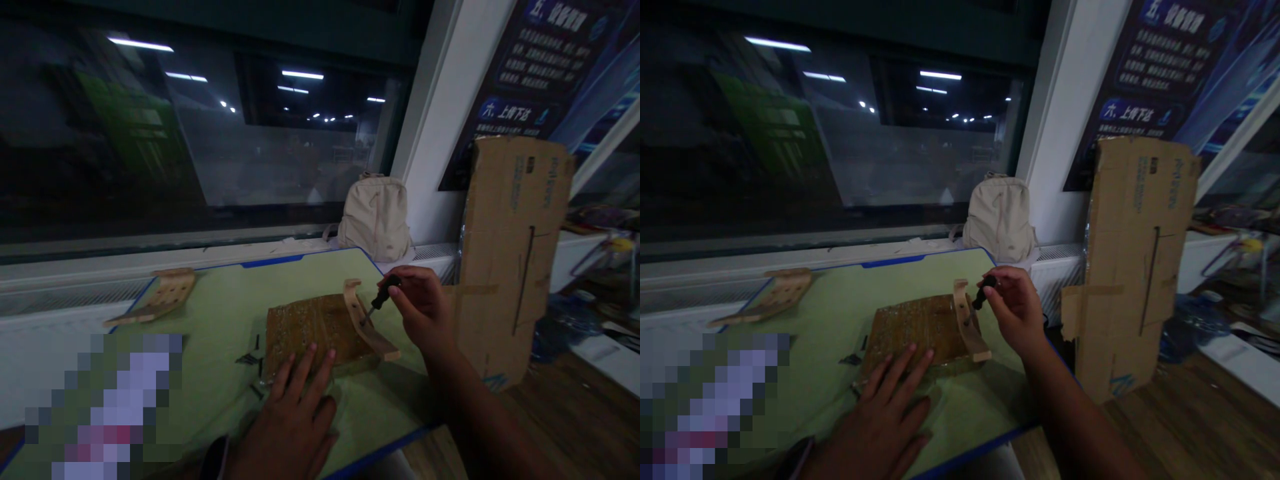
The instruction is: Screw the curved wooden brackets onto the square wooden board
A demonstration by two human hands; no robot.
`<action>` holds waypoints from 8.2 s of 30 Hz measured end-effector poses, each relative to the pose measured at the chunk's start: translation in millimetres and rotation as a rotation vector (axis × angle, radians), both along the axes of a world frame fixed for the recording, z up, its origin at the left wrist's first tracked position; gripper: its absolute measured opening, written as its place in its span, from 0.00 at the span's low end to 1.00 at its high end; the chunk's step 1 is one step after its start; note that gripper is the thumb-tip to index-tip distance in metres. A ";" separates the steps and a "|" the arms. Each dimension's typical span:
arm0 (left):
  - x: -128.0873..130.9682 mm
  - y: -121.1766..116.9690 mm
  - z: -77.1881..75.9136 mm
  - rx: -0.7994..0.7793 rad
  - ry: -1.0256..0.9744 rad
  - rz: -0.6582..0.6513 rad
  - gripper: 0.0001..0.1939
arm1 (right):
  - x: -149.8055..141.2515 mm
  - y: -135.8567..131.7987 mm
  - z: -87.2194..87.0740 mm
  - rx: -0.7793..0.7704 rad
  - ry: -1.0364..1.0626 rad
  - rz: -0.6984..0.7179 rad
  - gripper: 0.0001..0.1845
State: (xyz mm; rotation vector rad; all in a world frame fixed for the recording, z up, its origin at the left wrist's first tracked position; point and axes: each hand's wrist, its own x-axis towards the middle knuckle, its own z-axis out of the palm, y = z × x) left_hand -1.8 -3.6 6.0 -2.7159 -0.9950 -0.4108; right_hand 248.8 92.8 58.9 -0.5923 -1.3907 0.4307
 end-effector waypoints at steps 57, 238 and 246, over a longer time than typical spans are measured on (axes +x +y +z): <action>3.3 -3.1 14.4 -0.054 0.023 -0.006 0.10 | 4.5 6.5 -4.5 0.104 -0.128 -0.115 0.11; 0.3 -1.2 5.2 -0.067 0.036 0.000 0.13 | 9.7 2.0 -2.5 -0.026 -0.221 -0.012 0.13; -0.9 -1.5 5.6 -0.056 0.043 0.007 0.13 | 6.3 1.3 -9.7 0.072 -0.156 -0.109 0.21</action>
